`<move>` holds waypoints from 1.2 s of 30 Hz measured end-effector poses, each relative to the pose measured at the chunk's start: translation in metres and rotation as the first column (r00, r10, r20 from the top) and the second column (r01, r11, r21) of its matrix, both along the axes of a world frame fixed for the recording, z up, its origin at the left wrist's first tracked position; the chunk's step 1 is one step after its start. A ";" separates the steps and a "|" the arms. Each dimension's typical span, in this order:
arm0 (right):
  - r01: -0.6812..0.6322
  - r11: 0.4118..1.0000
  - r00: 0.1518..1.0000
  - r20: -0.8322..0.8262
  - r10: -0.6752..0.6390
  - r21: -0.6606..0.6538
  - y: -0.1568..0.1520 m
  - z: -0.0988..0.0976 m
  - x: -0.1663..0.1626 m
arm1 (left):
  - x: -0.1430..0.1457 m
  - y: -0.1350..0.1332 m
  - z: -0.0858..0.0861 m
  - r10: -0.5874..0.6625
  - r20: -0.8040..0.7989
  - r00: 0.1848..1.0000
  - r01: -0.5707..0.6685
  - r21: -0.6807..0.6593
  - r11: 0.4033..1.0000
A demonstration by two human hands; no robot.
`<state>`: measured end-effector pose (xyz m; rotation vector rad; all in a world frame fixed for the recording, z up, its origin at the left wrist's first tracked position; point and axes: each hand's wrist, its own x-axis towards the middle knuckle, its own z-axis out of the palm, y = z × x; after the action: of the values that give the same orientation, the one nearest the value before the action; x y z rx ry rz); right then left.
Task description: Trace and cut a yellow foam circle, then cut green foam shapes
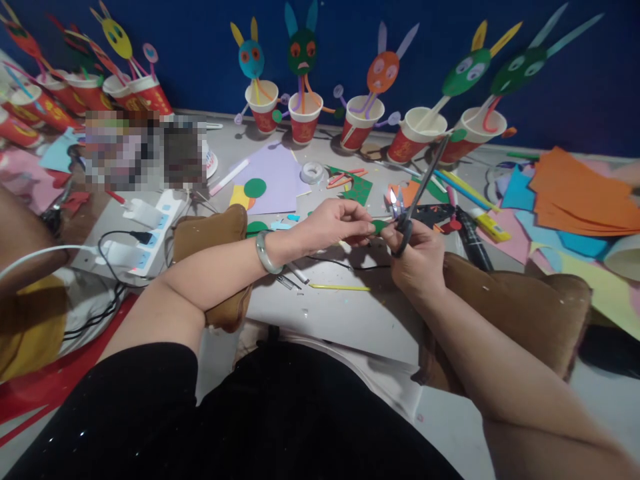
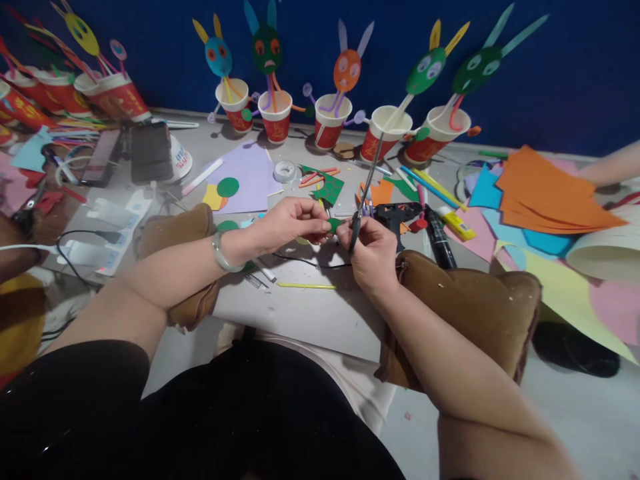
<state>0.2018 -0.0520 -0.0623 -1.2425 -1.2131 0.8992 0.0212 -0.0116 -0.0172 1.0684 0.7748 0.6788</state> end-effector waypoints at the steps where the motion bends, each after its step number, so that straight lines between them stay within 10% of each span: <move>1: -0.022 1.000 0.999 0.033 0.022 0.001 -0.001 0.001 0.000 | 0.000 0.000 0.001 0.020 0.002 1.000 -0.020 -0.002 1.000; 14: -0.402 0.916 0.882 0.274 0.384 0.011 -0.010 0.013 0.001 | -0.007 0.004 0.023 0.175 0.057 0.983 -0.175 -0.011 0.984; 36: -0.444 0.896 0.862 0.277 0.425 0.008 -0.010 0.013 -0.001 | -0.009 0.003 0.011 0.139 0.173 0.975 -0.141 -0.001 0.990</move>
<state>0.2005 -0.0619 -0.0496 -1.0705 -1.7792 1.0209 0.0118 -0.0087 -0.0064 0.9565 0.7012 0.8849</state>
